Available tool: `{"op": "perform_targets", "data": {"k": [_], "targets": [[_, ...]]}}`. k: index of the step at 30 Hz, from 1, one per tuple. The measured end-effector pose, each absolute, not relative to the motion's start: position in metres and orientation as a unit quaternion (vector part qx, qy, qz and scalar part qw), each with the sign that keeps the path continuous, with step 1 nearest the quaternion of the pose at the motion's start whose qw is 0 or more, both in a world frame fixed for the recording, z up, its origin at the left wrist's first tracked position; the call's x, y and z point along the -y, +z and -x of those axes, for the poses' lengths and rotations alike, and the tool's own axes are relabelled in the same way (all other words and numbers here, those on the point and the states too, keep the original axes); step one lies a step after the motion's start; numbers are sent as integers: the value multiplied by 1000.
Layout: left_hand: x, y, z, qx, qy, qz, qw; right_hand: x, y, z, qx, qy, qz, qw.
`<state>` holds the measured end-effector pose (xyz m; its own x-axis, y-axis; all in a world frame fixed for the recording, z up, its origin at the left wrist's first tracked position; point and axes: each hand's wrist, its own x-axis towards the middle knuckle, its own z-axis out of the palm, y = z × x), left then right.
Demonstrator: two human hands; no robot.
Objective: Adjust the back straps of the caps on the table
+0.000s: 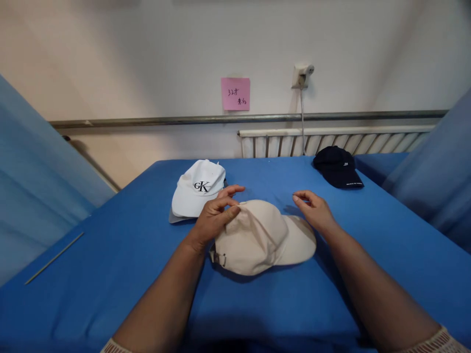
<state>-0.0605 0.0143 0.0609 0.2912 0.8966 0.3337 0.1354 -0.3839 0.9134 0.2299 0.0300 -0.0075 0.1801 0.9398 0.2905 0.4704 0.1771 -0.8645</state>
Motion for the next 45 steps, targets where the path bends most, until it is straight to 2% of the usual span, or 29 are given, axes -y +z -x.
{"op": "perform_targets", "data": {"k": [5, 9, 15, 22, 25, 32, 39, 45], "targets": [[-19, 55, 57, -371, 425, -733, 380, -19, 9, -231, 605, 320, 575, 449], [-27, 34, 45, -406, 462, -721, 319, -12, 6, -215, 644, 368, 508, 437], [-33, 24, 53, -525, 497, -623, 297, -9, -9, -204, 663, 339, 508, 434], [-21, 37, 64, -550, 309, -730, 265, -11, -17, -206, 683, 337, 504, 408], [-17, 37, 55, -507, 289, -763, 278, -12, -18, -206, 682, 369, 495, 393], [-16, 27, 43, -457, 355, -740, 343, -8, -10, -209, 693, 409, 443, 396], [-20, 12, 43, -474, 361, -731, 333, -6, -5, -214, 757, 307, 450, 362], [-23, 1, 47, -550, 257, -763, 222, -8, -8, -217, 751, 270, 495, 344]]}}
